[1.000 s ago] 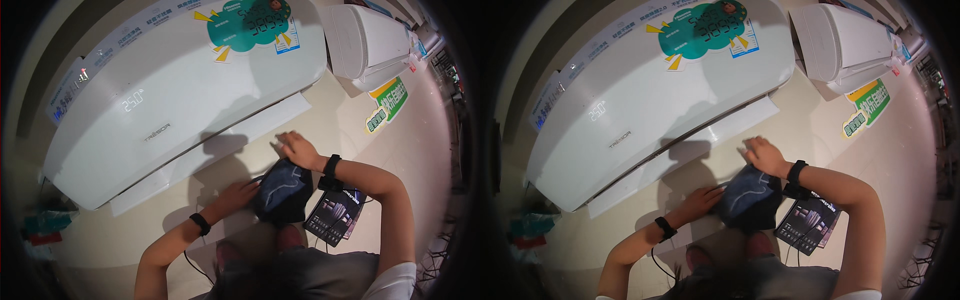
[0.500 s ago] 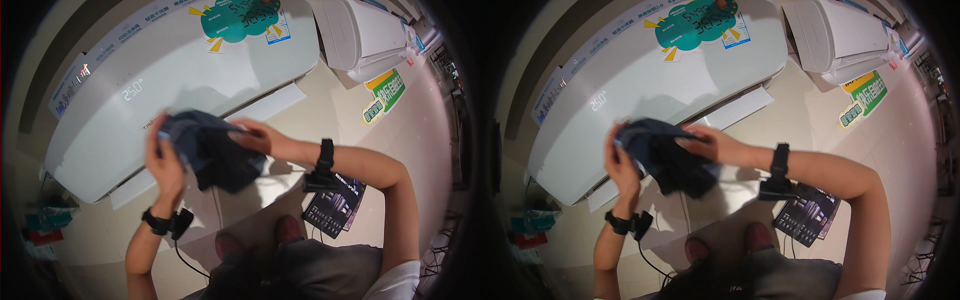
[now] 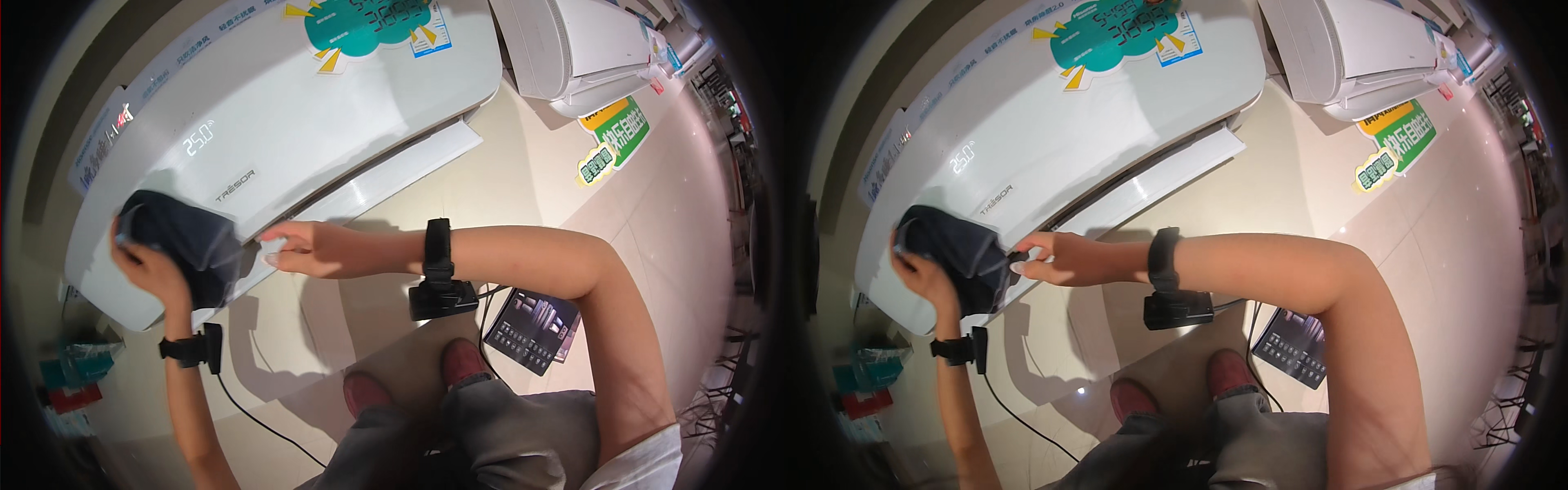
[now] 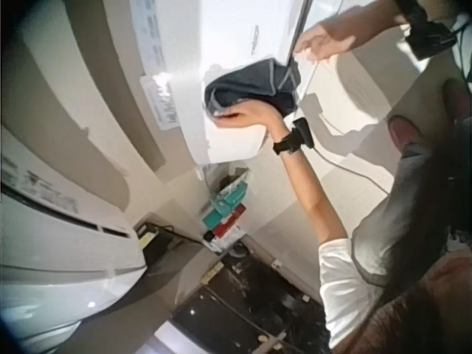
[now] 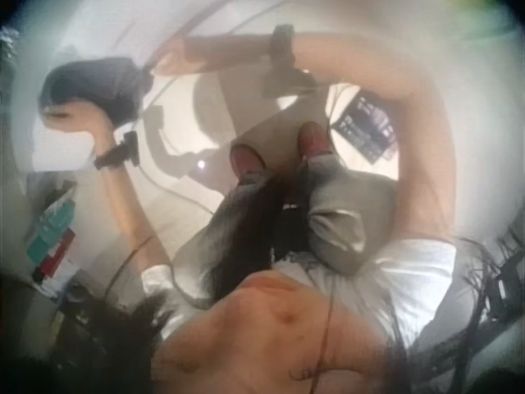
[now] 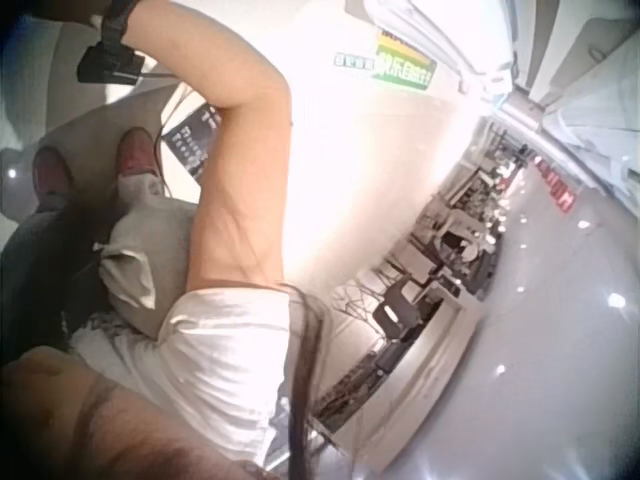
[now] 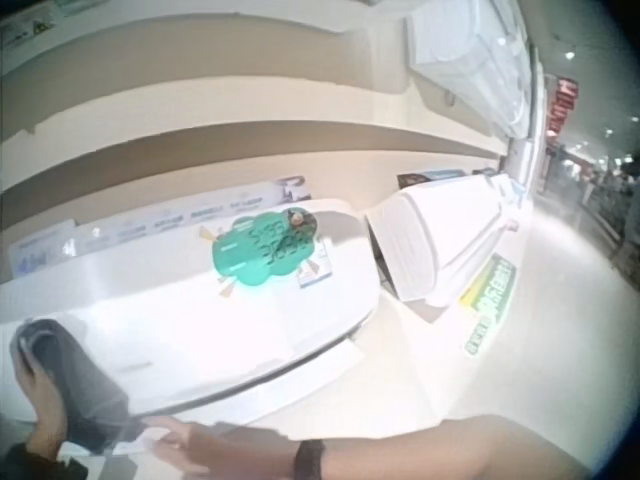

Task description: The person wipes the surfaces of several brochures and a wall-mounted air conditioner unit using a dark cloth. They handle the brochures one at a time, wiping both sides, then stack them and wipe the appliance surface.

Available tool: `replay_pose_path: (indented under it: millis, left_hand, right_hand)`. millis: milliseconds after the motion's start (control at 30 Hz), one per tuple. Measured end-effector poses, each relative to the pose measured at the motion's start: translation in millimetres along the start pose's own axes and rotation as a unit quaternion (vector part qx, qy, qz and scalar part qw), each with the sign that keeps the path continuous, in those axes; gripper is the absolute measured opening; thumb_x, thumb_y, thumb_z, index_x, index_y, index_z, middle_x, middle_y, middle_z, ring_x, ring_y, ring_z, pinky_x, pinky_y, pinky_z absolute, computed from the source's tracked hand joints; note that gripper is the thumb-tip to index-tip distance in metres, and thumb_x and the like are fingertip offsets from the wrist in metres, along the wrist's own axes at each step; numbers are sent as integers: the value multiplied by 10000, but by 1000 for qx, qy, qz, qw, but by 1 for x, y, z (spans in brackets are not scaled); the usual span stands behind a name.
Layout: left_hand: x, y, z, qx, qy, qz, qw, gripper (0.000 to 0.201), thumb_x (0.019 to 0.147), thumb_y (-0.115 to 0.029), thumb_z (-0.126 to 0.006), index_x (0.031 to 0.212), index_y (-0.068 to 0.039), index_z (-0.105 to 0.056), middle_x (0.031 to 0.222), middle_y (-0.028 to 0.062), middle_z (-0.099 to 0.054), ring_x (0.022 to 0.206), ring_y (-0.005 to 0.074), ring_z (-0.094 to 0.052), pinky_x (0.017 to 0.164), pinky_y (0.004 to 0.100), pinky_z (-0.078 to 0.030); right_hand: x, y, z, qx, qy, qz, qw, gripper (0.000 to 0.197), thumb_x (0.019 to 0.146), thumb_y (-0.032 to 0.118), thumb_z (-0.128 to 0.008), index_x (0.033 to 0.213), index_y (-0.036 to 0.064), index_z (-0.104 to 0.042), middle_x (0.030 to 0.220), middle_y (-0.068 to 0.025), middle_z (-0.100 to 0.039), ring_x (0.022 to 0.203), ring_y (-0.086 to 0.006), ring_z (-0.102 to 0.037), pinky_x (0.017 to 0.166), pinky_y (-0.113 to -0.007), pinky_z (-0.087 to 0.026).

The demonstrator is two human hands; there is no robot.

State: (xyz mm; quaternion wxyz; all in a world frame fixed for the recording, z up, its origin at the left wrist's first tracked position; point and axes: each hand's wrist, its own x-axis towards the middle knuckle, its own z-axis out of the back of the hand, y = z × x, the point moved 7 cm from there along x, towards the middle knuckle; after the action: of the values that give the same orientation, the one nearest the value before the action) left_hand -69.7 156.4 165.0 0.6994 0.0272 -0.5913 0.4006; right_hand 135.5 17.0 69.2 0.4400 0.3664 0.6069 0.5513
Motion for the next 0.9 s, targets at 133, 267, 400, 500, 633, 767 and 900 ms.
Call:
replay_pose_path:
  millis: [133,267,400,500,633,767,900]
  left_hand:
    - [-57,-67,-44,-155,239,53,957,260,984,-57,-426,1165,-10,-607,1195,120,-612,1143,247,-561,1025,349,-396]
    - [-86,-153,-43,-308,316,21,897,262,927,-26,-441,1097,-2,-640,1202,156,-597,1144,299,-561,1026,355,-393]
    - [-109,-158,-31,-312,293,104,898,270,928,-18,-456,1149,-12,-612,1207,166,-589,1153,317,-549,1036,377,-384]
    - [-169,-150,-44,-317,401,54,858,376,903,-35,-532,1278,-63,-548,1326,188,-492,1242,368,-466,1062,459,-354]
    - [-266,-134,-67,-140,616,-177,755,603,855,-160,-664,1420,-175,-455,1511,188,-297,1398,391,-278,1078,593,-295]
    - [-319,-115,-68,-77,701,-241,667,718,814,-307,-705,1464,-249,-405,1575,158,-212,1460,383,-157,1100,636,-232]
    - [-330,-100,-87,-56,699,-269,660,740,818,-361,-685,1484,-262,-377,1591,151,-172,1467,391,-135,1119,638,-194]
  right_hand:
    - [-24,-29,-9,-49,3,-65,997,834,888,433,-653,1469,-28,-274,1271,-283,-548,1195,-314,-555,978,-364,-449]
    - [-70,-56,2,-226,-234,62,944,1007,810,371,-748,1477,-87,-150,1438,-345,-298,1329,-439,-365,1076,-450,-354]
    - [-141,-23,34,-393,-366,177,825,820,779,204,-739,1463,40,-317,1485,-329,-207,1357,-503,-270,1114,-530,-267]
    - [-182,-21,48,-562,-294,142,760,723,785,212,-694,1451,185,-414,1511,-292,-217,1377,-468,-275,1110,-555,-261]
    - [-218,-104,49,-638,-102,-65,760,685,878,409,-560,1501,227,-342,1576,-247,-135,1437,-452,-184,1110,-627,-219]
    - [-208,-153,52,-621,-101,-97,771,700,915,561,-474,1516,245,-300,1594,-220,-98,1454,-460,-125,1085,-700,-181]
    - [-176,-183,83,-618,-164,-119,759,756,877,638,-503,1516,285,-304,1605,-173,-104,1463,-462,-73,1075,-733,-96]
